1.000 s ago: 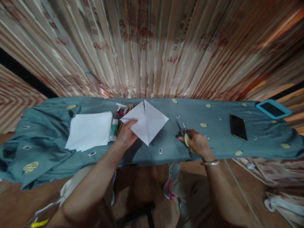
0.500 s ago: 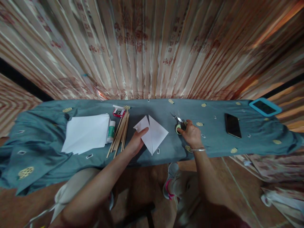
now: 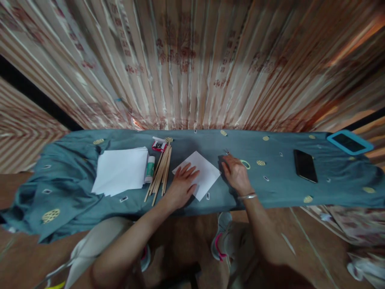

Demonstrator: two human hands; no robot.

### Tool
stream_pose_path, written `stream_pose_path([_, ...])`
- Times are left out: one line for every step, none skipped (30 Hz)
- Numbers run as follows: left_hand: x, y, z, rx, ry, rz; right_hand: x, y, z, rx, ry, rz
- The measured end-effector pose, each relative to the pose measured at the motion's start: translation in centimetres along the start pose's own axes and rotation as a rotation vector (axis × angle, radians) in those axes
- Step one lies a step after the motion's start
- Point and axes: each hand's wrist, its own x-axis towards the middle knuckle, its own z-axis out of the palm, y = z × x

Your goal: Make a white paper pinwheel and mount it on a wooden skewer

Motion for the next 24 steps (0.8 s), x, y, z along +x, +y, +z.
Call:
stream_pose_path([-0.1,0.1,0.3,0.028,-0.052,0.006,0.0,-0.6,0.5,0.032,-0.003,-0.039])
stream_pose_path([-0.2,0.1,0.3,0.038,-0.066,0.009,0.1,-1.1,1.0,0.057,-0.005,-0.063])
stream_pose_path([-0.2,0.0,0.1,0.038,-0.049,0.014,0.1,-1.6,1.3,0.076,-0.004,-0.075])
stream_pose_path([-0.1,-0.2,-0.4,0.031,-0.004,0.019,0.2,-2.0,1.6,0.093,0.0,-0.081])
stream_pose_path([0.0,-0.6,-1.3,0.021,0.062,0.022,0.3,-2.4,1.8,0.108,0.005,-0.083])
stream_pose_path([0.0,-1.1,-2.3,0.022,0.137,0.013,0.4,-2.7,1.9,0.121,0.008,-0.084])
stream_pose_path([0.0,-1.8,-3.6,0.039,0.209,0.001,0.5,-3.0,2.0,0.132,0.007,-0.085])
stream_pose_path([-0.1,-2.6,-4.9,0.078,0.293,-0.033,0.6,-3.3,2.1,0.141,0.004,-0.085])
stream_pose_path([-0.3,-3.4,-6.1,0.127,0.359,-0.08,0.6,-3.5,2.1,0.147,0.001,-0.083])
stream_pose_path([-0.5,-4.3,-7.2,0.188,0.408,-0.133,0.7,-3.7,2.2,0.152,-0.002,-0.084])
stream_pose_path([-0.8,-5.1,-8.0,0.251,0.429,-0.18,0.7,-3.9,2.3,0.155,-0.006,-0.088])
stream_pose_path([-1.2,-5.9,-8.6,0.314,0.423,-0.224,0.7,-4.1,2.4,0.158,-0.008,-0.092])
stream_pose_path([-1.5,-6.6,-9.0,0.372,0.405,-0.259,0.8,-4.2,2.5,0.158,-0.01,-0.096])
stream_pose_path([-1.8,-7.1,-9.0,0.418,0.38,-0.28,0.8,-4.4,2.6,0.158,-0.012,-0.098])
stream_pose_path([-2.0,-7.5,-8.9,0.451,0.36,-0.289,0.8,-4.5,2.7,0.158,-0.013,-0.1])
stream_pose_path([-2.2,-7.8,-8.7,0.473,0.349,-0.29,0.8,-4.6,2.8,0.158,-0.012,-0.1])
stream_pose_path([-2.3,-8.1,-8.4,0.484,0.346,-0.286,0.9,-4.7,2.9,0.158,-0.01,-0.098])
stream_pose_path([-2.3,-8.2,-8.1,0.487,0.349,-0.278,0.9,-4.8,3.0,0.158,-0.008,-0.097])
stream_pose_path([-2.3,-8.3,-7.8,0.483,0.356,-0.268,1.0,-4.9,3.1,0.16,-0.009,-0.098])
stream_pose_path([-2.2,-8.4,-7.6,0.472,0.367,-0.258,1.1,-5.0,3.2,0.161,-0.01,-0.099])
stream_pose_path([-2.2,-8.4,-7.4,0.456,0.382,-0.248,1.2,-5.0,3.3,0.162,-0.013,-0.101])
stream_pose_path([-2.1,-8.4,-7.3,0.433,0.401,-0.239,1.2,-5.1,3.4,0.163,-0.015,-0.103])
stream_pose_path([-2.0,-8.3,-7.1,0.402,0.423,-0.231,1.3,-5.2,3.4,0.163,-0.015,-0.105])
stream_pose_path([-1.9,-8.2,-7.0,0.361,0.443,-0.227,1.3,-5.3,3.4,0.163,-0.011,-0.107])
